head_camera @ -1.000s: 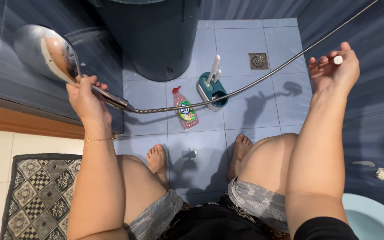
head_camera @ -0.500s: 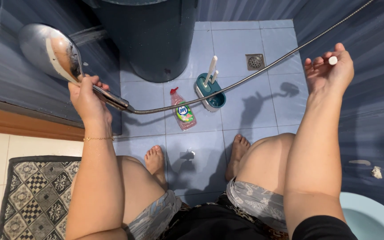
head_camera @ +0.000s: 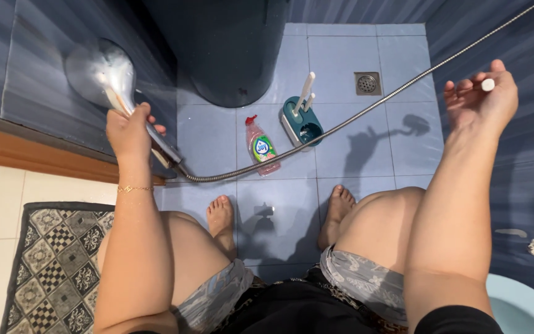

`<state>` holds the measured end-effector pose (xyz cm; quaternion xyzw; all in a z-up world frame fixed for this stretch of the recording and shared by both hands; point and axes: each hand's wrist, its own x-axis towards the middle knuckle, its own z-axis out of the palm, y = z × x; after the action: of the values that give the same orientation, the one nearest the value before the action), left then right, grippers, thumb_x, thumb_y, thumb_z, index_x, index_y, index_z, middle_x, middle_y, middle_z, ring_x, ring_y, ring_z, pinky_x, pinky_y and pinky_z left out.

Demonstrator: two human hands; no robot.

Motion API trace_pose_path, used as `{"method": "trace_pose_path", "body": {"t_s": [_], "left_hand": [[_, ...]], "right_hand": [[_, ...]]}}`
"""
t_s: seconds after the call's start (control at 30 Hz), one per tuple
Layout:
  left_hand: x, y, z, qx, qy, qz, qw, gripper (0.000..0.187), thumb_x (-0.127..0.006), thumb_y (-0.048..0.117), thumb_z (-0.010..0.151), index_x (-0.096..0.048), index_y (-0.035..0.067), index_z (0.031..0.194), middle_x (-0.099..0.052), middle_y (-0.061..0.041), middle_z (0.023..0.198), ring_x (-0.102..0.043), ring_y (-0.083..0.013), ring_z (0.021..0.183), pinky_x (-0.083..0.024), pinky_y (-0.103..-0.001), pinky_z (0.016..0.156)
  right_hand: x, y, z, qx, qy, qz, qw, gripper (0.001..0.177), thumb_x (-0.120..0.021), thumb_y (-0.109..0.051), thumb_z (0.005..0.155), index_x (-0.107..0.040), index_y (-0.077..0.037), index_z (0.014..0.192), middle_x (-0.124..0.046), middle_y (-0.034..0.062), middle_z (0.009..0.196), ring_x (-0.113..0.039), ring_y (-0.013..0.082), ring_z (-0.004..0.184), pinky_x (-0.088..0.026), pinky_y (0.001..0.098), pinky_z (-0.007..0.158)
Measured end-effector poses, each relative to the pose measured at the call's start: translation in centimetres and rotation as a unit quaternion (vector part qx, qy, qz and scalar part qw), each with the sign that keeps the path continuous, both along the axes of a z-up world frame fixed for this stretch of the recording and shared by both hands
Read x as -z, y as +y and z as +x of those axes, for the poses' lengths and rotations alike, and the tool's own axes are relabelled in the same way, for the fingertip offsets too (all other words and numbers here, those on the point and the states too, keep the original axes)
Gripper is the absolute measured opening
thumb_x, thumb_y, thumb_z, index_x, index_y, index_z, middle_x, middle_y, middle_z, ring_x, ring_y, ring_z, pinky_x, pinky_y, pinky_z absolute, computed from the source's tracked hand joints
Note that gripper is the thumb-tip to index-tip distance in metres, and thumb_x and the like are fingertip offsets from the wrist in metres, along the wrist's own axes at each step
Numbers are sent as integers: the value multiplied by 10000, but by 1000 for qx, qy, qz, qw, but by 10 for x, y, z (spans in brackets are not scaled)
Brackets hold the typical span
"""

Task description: Scrubbing bathroom walls and floor using a shower head and a cleaning brush.

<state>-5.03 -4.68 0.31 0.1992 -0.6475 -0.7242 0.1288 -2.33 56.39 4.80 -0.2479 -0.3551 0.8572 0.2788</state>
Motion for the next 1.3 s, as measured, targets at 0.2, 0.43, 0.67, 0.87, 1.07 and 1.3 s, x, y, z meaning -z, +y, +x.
{"method": "trace_pose_path", "body": {"t_s": [0.2, 0.43, 0.67, 0.87, 1.07, 1.3], "left_hand": [[12, -9, 9, 62, -58, -53, 995, 197, -695, 101, 930, -513, 27, 947, -616, -64, 729, -625, -168, 494, -517, -319, 437], [3, 6, 24, 75, -101, 16, 992, 159, -660, 85, 903, -511, 35, 921, -592, -59, 674, -599, -167, 472, -549, -340, 447], [-2, 17, 29, 102, -124, 40, 986, 122, -639, 89, 900, -525, 52, 877, -594, -51, 671, -596, -165, 480, -555, -340, 461], [-2, 24, 29, 139, -128, 59, 980, 98, -608, 102, 913, -533, 58, 866, -595, -54, 688, -590, -163, 498, -564, -345, 489], [-14, 42, 31, 190, -157, 69, 967, 75, -592, 95, 902, -534, 53, 880, -585, -59, 686, -577, -158, 503, -556, -341, 493], [-8, 64, 28, 200, -71, 10, 977, 75, -600, 62, 909, -527, 42, 913, -586, -66, 710, -573, -149, 518, -510, -296, 495]], "right_hand": [[4, 3, -1, -2, -2, 3, 1000, 564, -519, -50, 891, -445, -112, 1446, -601, 49, 725, -560, 185, 603, -565, 474, 792], [12, 7, -7, -1, -6, 11, 1000, 537, -534, -56, 907, -474, -106, 1439, -610, 53, 747, -568, 191, 617, -572, 482, 797], [14, 5, -10, -12, -2, 5, 1000, 502, -548, -64, 913, -502, -103, 1412, -599, 53, 742, -567, 196, 622, -574, 489, 796], [13, 5, -7, -7, -3, -1, 1000, 412, -567, -74, 920, -575, -85, 1332, -589, 54, 731, -557, 202, 608, -575, 493, 785], [14, 11, -3, -5, 3, -6, 1000, 379, -583, -84, 927, -602, -75, 1306, -586, 56, 736, -554, 207, 606, -576, 497, 773], [15, 23, 5, 7, 1, -6, 1000, 455, -595, -88, 934, -568, -87, 1388, -581, 53, 741, -557, 205, 607, -573, 494, 764]]}}
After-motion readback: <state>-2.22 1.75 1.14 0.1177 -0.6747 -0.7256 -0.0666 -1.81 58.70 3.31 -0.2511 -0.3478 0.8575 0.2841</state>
